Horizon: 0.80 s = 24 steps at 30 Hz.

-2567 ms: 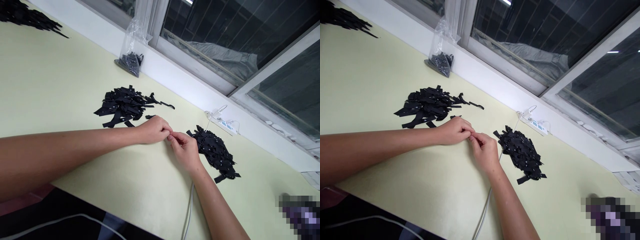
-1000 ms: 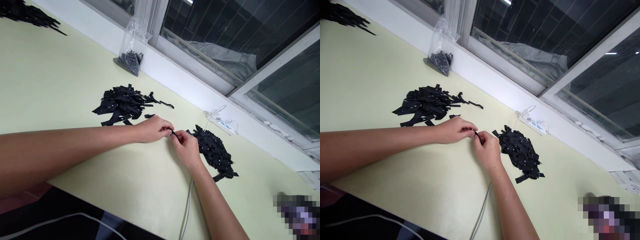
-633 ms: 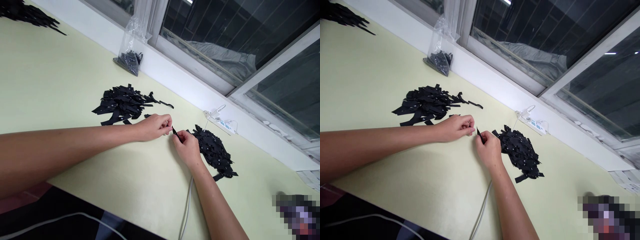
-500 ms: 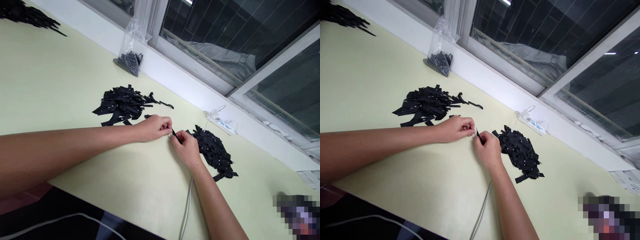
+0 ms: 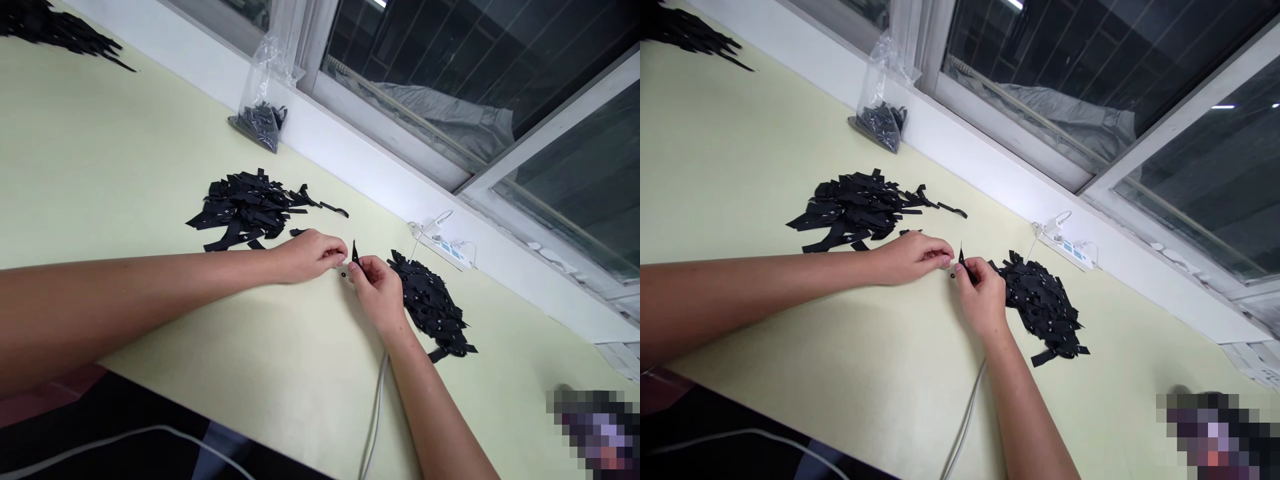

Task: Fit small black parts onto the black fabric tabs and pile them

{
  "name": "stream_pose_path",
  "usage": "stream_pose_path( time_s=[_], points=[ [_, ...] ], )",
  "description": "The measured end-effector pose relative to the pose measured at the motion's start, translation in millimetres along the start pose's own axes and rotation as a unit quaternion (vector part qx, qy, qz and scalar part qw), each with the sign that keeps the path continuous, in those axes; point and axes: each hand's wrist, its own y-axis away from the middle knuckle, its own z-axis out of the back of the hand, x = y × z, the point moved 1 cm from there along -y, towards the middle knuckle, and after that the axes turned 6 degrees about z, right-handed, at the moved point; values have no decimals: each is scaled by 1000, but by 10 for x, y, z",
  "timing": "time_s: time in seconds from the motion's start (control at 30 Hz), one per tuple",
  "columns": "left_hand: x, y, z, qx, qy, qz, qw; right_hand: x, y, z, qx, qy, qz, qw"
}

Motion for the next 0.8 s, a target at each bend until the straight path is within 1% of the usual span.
stream_pose_path(
  time_s=[0.1, 0.2, 0.27, 0.37, 0.53, 0.7, 0.8],
  points=[
    [-8, -6, 5, -7, -4, -38, 999, -5, -3, 3, -2, -3, -5, 1000],
    [-3, -9, 4, -29, -12, -51, 998, 11, 0, 4, 3, -3, -2, 1000],
    [7, -11, 0, -36, -12, -48, 998, 26, 3, 5, 7, -2, 1, 1000],
    [19, -11, -6, -29, -1, -45, 999, 39, 4, 8, 6, -8, 3, 1000],
    [22, -2, 1, -16, 14, -5, 1000, 45, 1, 19, -7, -31, -9, 999],
    [17, 3, 13, -9, 19, -16, 1000, 74, 3, 27, -3, -25, -6, 1000],
    [16, 3, 15, -10, 22, -11, 1000, 95, 4, 35, -5, -5, -1, 1000]
  ],
)
